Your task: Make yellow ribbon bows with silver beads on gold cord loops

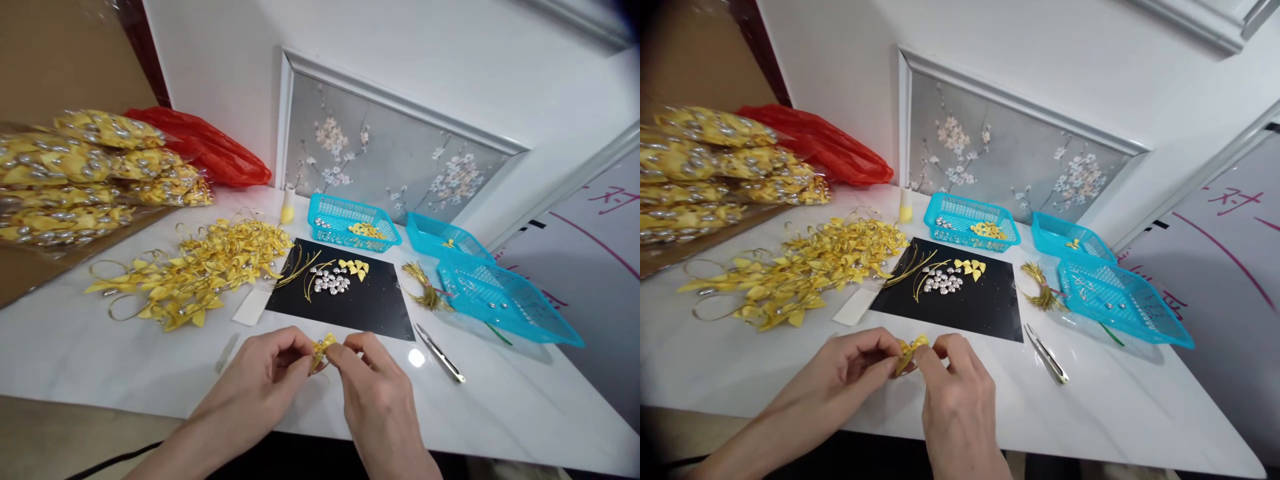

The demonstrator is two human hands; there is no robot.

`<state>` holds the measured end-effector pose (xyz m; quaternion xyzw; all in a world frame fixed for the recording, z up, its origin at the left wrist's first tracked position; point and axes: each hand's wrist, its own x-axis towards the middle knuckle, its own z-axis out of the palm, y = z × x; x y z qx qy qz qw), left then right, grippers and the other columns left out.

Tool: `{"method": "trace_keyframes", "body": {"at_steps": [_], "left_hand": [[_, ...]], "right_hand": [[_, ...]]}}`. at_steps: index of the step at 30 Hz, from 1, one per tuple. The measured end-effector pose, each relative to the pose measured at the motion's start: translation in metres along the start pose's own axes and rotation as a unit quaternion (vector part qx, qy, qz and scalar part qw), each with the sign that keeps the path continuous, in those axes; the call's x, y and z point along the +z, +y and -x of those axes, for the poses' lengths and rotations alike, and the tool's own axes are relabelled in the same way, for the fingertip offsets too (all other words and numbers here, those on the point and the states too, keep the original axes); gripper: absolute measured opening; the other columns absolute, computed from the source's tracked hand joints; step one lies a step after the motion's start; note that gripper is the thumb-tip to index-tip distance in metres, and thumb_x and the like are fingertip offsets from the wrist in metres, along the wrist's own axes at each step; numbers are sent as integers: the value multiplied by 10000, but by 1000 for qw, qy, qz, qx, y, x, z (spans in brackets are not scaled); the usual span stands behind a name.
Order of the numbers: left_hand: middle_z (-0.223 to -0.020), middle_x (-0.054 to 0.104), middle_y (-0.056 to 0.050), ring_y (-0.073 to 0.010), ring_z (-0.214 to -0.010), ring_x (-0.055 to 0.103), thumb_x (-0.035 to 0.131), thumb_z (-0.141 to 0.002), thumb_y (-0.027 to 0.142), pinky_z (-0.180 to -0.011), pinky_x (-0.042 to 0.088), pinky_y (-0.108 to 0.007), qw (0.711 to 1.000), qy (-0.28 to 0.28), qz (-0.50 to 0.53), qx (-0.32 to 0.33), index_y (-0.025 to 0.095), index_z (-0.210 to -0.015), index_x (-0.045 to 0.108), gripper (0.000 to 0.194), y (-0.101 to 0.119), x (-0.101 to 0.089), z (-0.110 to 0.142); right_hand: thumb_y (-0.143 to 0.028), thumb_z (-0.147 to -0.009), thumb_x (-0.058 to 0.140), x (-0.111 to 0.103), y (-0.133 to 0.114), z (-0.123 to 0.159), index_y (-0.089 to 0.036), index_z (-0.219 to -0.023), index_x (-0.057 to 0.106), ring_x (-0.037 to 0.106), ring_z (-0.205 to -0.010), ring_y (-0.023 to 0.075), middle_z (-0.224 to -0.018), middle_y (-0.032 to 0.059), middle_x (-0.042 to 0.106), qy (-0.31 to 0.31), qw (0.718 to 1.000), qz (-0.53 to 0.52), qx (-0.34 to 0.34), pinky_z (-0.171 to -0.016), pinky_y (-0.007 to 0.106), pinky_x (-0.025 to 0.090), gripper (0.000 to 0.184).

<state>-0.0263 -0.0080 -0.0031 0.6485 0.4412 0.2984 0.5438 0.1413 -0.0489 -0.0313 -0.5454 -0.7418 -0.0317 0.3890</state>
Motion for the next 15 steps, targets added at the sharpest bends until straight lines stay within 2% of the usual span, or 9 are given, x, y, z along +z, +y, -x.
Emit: {"method": "trace_keyframes", "body": {"at_steps": [5, 9, 13, 15], "left_hand": [[-765, 639, -8, -191, -766, 612, 530, -898, 288, -703, 502, -307, 999, -10, 30, 12, 191, -786, 614, 170, -1, 0, -2], [-760, 643, -9, -189, -780, 625, 542, -893, 289, -768, 525, -325, 998, -19, 59, 7, 183, -784, 625, 173, 0, 1, -2], [-788, 682, -22, -198, -809, 648, 548, -892, 283, -795, 526, -328, 998, -23, 56, 3, 179, -805, 645, 167, 0, 1, -2], [-805, 696, -25, -201, -820, 655, 549, -894, 279, -789, 521, -323, 999, -19, 50, 6, 182, -819, 653, 160, -2, 1, -2]], "right_hand": [[-98, -961, 447, 3, 1, 1, -232, -829, 721, 528, -618, 132, -758, 19, 516, -15, 998, -54, 32, -532, 231, 408, 332], [-81, -956, 470, 2, -1, 1, -235, -901, 727, 557, -614, 130, -762, 18, 538, -11, 995, -94, 33, -560, 230, 450, 304], [-69, -954, 456, -1, -3, 0, -201, -941, 713, 611, -671, 152, -816, 52, 595, -9, 995, -92, 32, -622, 249, 507, 290], [-65, -951, 448, -3, -3, 1, -198, -943, 715, 606, -653, 153, -798, 51, 587, -12, 996, -80, 21, -603, 249, 508, 298]]}}
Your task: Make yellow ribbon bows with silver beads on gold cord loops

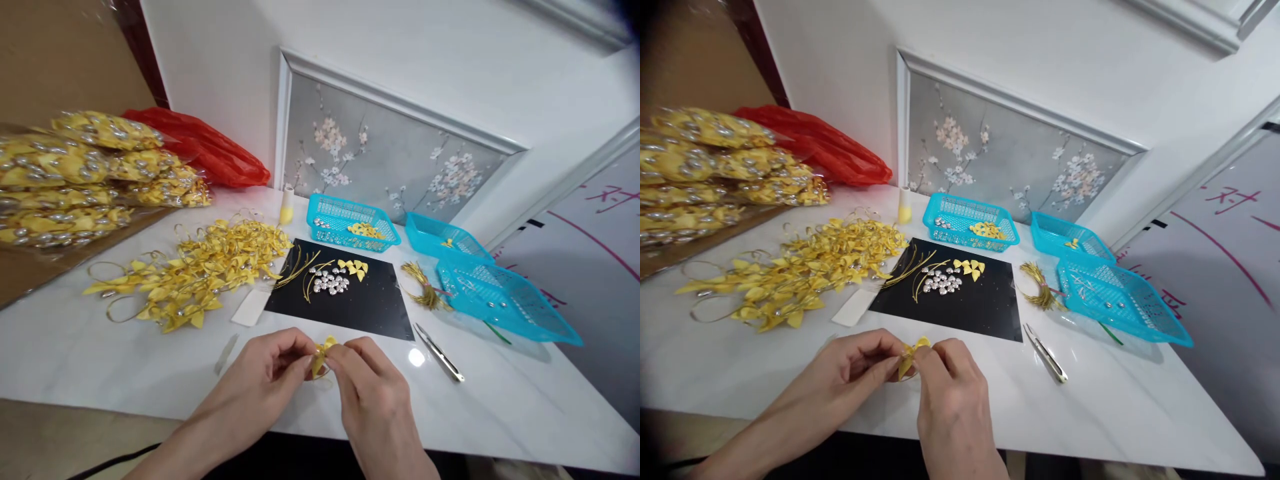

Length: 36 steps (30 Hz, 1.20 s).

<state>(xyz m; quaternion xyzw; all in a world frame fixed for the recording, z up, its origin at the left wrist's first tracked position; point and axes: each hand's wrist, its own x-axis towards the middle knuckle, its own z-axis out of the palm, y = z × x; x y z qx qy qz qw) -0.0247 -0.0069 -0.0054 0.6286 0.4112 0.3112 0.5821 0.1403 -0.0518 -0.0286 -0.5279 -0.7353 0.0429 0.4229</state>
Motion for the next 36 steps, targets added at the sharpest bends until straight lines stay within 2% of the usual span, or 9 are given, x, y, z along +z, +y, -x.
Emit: {"method": "trace_keyframes", "body": {"at_steps": [6, 13, 17, 22, 25, 29, 32, 36], "left_hand": [[-762, 665, -3, -186, -783, 633, 549, -889, 279, -719, 491, -288, 1000, 6, 14, 4, 195, -775, 636, 166, -1, -1, 0], [-776, 665, 8, -179, -794, 613, 597, -835, 243, -745, 465, -283, 999, -26, 39, -9, 199, -747, 643, 108, 1, -4, 0], [-758, 665, 1, -183, -779, 604, 604, -805, 231, -733, 458, -286, 999, -24, 42, -7, 194, -730, 652, 97, 3, -5, -2], [-732, 646, -1, -184, -759, 596, 653, -834, 389, -700, 454, -278, 998, -20, 51, -17, 186, -730, 650, 228, 3, -5, -3], [-721, 650, -1, -179, -728, 594, 707, -805, 394, -666, 449, -271, 999, -7, 19, -32, 181, -729, 653, 233, -1, -4, -5], [-729, 659, -3, -179, -748, 603, 618, -876, 369, -711, 473, -282, 1000, -19, 3, -22, 182, -736, 665, 238, -3, -2, -7], [-734, 646, 2, -182, -768, 603, 570, -907, 369, -736, 481, -287, 999, -31, -15, -10, 189, -739, 653, 260, -1, -1, -6], [-743, 625, 11, -176, -766, 595, 549, -929, 372, -735, 483, -284, 999, -29, -19, -1, 201, -768, 621, 245, -2, 0, -5]], "right_hand": [[-48, -943, 407, -2, -1, 2, -212, -994, 728, 550, -607, 153, -757, 39, 508, 16, 998, 59, -10, -551, 247, 491, 364], [-75, -951, 394, -3, 0, 0, -173, -969, 701, 583, -628, 178, -776, 62, 539, -20, 999, 45, 15, -595, 291, 518, 323], [-84, -955, 400, -4, 0, 1, -173, -949, 693, 579, -621, 177, -767, 56, 537, -20, 999, 27, 25, -605, 293, 517, 307], [-89, -960, 409, -6, -1, 3, -188, -984, 711, 564, -618, 173, -771, 52, 526, -20, 999, 29, 24, -564, 277, 495, 319], [-89, -963, 410, -8, -1, 3, -195, -965, 713, 559, -610, 164, -766, 48, 524, -16, 999, 29, 16, -558, 263, 488, 321], [-92, -963, 427, -8, 1, 3, -197, -989, 694, 574, -617, 163, -774, 45, 549, -6, 999, 34, 11, -580, 259, 500, 288], [-89, -954, 442, -7, 2, 3, -187, -933, 672, 593, -626, 170, -776, 48, 571, -2, 999, 40, 15, -628, 278, 521, 250], [-42, -918, 415, -6, 1, 0, -186, -891, 673, 595, -614, 178, -762, 52, 577, -5, 996, 86, -13, -556, 266, 487, 297]]}}
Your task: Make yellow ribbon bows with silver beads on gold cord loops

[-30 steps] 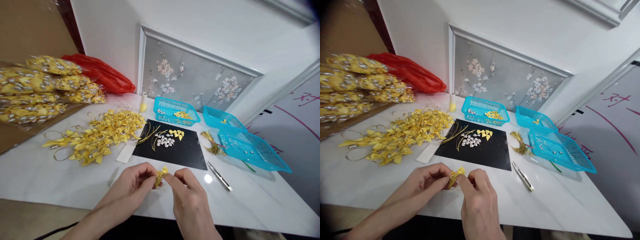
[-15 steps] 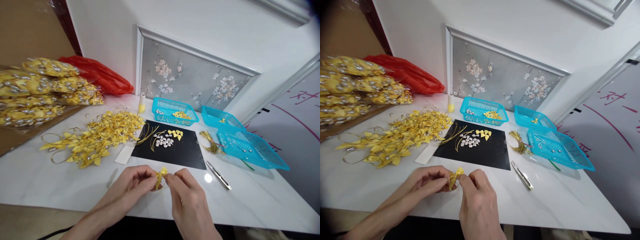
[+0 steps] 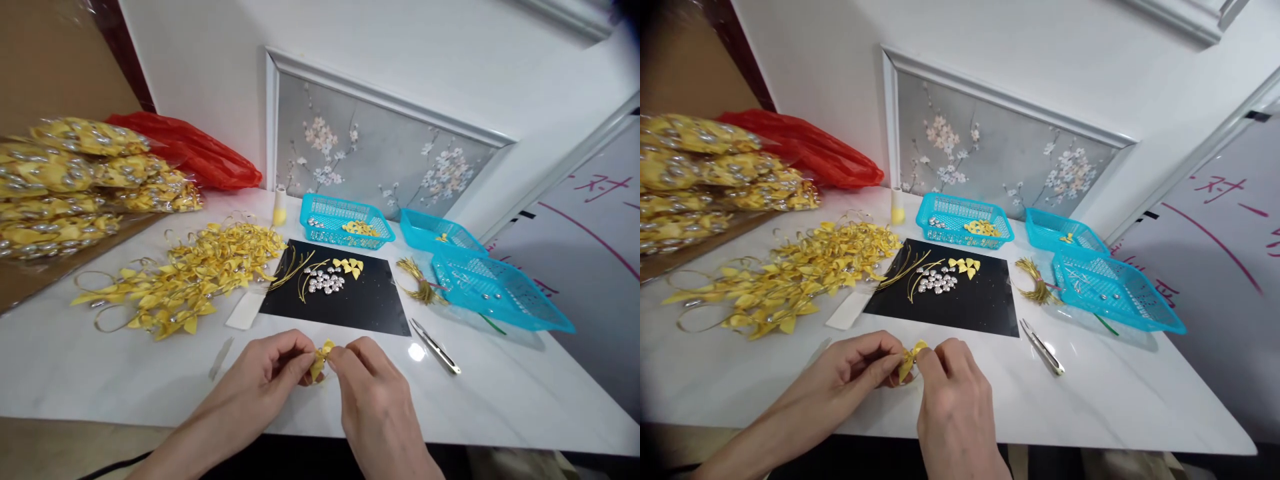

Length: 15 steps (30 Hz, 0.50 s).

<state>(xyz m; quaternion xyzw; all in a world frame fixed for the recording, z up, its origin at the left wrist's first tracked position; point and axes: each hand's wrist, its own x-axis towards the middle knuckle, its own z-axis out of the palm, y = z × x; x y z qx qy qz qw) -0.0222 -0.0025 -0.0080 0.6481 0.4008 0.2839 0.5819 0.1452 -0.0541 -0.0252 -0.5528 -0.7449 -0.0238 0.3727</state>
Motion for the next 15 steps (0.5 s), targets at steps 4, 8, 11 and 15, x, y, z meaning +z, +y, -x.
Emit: {"method": "trace_keyframes", "body": {"at_steps": [4, 8, 11, 15], "left_hand": [[-733, 614, 20, -169, -741, 594, 548, -936, 398, -714, 495, -286, 999, 4, 37, -6, 213, -785, 574, 241, -4, 2, -3], [-745, 630, 11, -171, -754, 607, 541, -937, 390, -727, 506, -294, 999, -2, 41, -11, 205, -785, 582, 243, -5, 3, -5], [-745, 631, 7, -181, -770, 613, 550, -923, 380, -754, 515, -313, 999, 0, 36, -11, 198, -777, 595, 237, -4, 4, -5], [-723, 621, 8, -181, -747, 593, 575, -903, 358, -727, 495, -309, 1000, 11, 7, -4, 196, -750, 616, 227, -3, 5, -2]], "right_hand": [[-29, -915, 410, 0, 2, -1, -198, -862, 676, 581, -621, 163, -763, 44, 566, 3, 1000, 0, -15, -534, 239, 459, 320], [-68, -943, 428, 2, 3, 2, -215, -877, 671, 551, -587, 145, -758, 29, 539, -5, 999, -49, 21, -533, 230, 451, 292], [-96, -954, 428, 2, 1, 3, -197, -868, 657, 559, -585, 161, -748, 39, 545, -17, 998, -51, 35, -578, 263, 480, 265], [-95, -945, 426, 1, 0, 4, -178, -867, 668, 561, -582, 175, -743, 54, 550, -28, 999, -21, 24, -564, 279, 471, 267]]}}
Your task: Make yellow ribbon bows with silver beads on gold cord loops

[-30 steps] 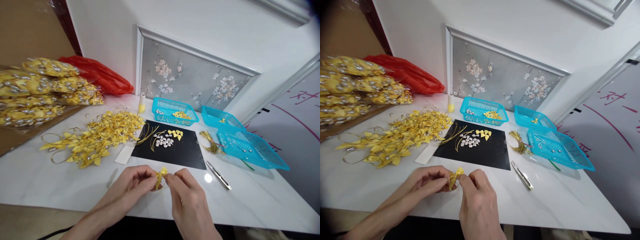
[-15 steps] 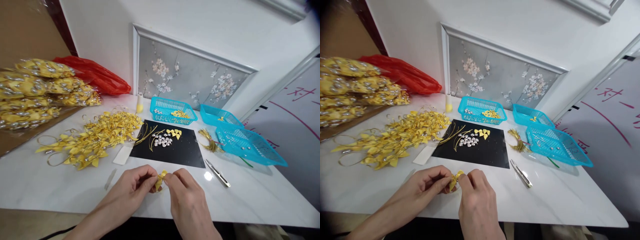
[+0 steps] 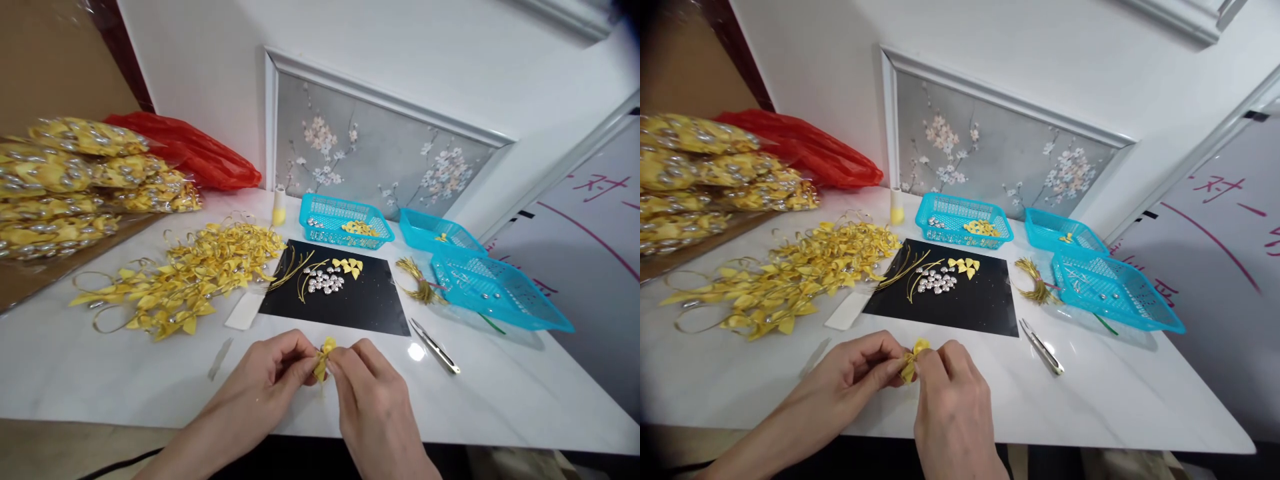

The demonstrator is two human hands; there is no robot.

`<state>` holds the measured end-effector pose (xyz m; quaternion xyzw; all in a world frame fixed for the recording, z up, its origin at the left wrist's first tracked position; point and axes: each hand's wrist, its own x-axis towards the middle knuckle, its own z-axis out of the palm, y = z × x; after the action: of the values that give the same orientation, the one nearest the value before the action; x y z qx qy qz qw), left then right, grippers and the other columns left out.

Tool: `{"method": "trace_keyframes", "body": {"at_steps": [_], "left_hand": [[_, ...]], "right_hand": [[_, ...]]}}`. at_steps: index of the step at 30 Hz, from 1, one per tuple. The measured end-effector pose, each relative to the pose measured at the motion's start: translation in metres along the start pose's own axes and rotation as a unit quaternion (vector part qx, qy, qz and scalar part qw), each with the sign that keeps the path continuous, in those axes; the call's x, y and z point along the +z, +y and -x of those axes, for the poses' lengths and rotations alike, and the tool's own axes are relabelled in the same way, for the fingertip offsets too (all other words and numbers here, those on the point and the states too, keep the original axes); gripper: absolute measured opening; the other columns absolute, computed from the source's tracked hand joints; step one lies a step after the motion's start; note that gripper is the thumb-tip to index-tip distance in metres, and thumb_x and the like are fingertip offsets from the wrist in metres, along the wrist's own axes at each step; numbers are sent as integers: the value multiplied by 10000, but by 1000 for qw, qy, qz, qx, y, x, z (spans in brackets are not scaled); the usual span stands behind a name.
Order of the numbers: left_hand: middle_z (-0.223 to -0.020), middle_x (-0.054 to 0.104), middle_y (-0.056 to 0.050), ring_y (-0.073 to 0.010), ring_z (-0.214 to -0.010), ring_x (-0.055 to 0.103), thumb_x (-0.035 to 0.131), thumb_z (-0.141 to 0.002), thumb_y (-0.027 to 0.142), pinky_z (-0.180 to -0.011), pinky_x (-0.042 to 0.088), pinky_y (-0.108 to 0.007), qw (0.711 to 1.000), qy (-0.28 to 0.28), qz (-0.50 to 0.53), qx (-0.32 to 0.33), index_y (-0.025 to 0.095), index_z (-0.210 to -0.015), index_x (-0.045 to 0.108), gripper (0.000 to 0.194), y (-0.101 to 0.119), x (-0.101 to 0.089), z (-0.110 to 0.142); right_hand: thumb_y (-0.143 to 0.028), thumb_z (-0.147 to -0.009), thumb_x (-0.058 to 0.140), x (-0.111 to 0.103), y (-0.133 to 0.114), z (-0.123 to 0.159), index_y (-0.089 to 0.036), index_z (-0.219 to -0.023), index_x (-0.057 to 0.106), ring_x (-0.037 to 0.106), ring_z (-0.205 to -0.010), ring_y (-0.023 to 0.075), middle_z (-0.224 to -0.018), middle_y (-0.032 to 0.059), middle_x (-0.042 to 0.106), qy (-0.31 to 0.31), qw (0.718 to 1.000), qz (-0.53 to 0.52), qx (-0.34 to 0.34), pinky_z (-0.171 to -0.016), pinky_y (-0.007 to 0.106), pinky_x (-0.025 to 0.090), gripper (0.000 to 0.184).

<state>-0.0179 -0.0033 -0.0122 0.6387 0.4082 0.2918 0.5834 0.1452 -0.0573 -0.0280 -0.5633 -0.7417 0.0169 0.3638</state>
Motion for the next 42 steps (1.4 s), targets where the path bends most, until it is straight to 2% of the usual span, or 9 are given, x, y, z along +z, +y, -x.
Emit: {"method": "trace_keyframes", "body": {"at_steps": [6, 13, 18, 22, 26, 32, 36, 39, 42], "left_hand": [[-745, 622, 17, -181, -770, 620, 562, -913, 393, -768, 530, -327, 999, -4, 35, -6, 211, -772, 564, 230, 2, 0, 0], [-696, 593, 29, -146, -684, 556, 575, -883, 328, -656, 462, -266, 1000, -8, 27, 4, 197, -749, 590, 188, 1, 1, -4], [-664, 579, 31, -147, -643, 535, 570, -869, 330, -623, 440, -275, 1000, 6, 16, 5, 196, -747, 589, 182, -2, 3, -5], [-637, 569, 34, -150, -619, 533, 564, -874, 346, -602, 431, -281, 1000, 19, 6, 8, 204, -731, 564, 202, -4, 6, -6], [-609, 548, 41, -145, -592, 510, 554, -872, 318, -577, 407, -277, 1000, 29, 2, 12, 204, -714, 549, 195, -3, 6, -5], [-630, 556, 31, -149, -602, 499, 547, -873, 317, -574, 404, -279, 999, 33, 8, 16, 200, -724, 564, 189, -2, 5, -6], [-622, 554, 37, -145, -588, 495, 537, -875, 298, -572, 402, -277, 999, 36, 13, 18, 205, -720, 554, 181, -3, 5, -7], [-623, 559, 38, -148, -596, 510, 552, -886, 317, -577, 408, -275, 999, 37, 12, 15, 205, -727, 555, 195, -3, 5, -6], [-625, 581, 35, -152, -603, 529, 564, -894, 324, -589, 423, -278, 999, 33, 12, 13, 206, -736, 553, 197, -3, 3, -7]], "right_hand": [[-79, -943, 409, 1, 3, 1, -202, -852, 684, 516, -562, 145, -732, 28, 510, 18, 1000, -17, 6, -513, 244, 411, 315], [-133, -962, 487, -1, 1, -1, -241, -839, 675, 581, -620, 133, -782, 10, 565, 15, 992, -117, 36, -568, 232, 442, 249], [-153, -987, 455, 2, -5, -1, -259, -953, 626, 646, -667, 151, -819, -10, 638, 6, 990, -130, 61, -636, 257, 475, 204], [-129, -977, 432, 2, -8, -4, -223, -956, 554, 640, -620, 173, -750, -9, 637, 11, 998, -65, 2, -559, 268, 472, 156], [9, -873, 381, 3, -9, -7, -225, -898, 550, 664, -660, 197, -791, 12, 670, 7, 996, 10, -85, -541, 264, 480, 290], [29, -761, 408, 7, -11, -6, -212, -937, 571, 658, -652, 224, -803, 41, 674, 15, 992, 63, -105, -520, 287, 487, 340], [28, -777, 410, 8, -11, -7, -206, -913, 568, 644, -647, 225, -779, 45, 659, 12, 993, 54, -109, -519, 290, 484, 313], [17, -849, 399, 9, -8, -9, -209, -854, 577, 634, -637, 193, -749, 29, 651, 9, 997, -1, -80, -543, 266, 490, 288], [-49, -936, 454, 7, -6, -12, -204, -824, 606, 651, -689, 156, -777, 26, 661, 49, 994, -80, -49, -633, 241, 527, 245]]}}
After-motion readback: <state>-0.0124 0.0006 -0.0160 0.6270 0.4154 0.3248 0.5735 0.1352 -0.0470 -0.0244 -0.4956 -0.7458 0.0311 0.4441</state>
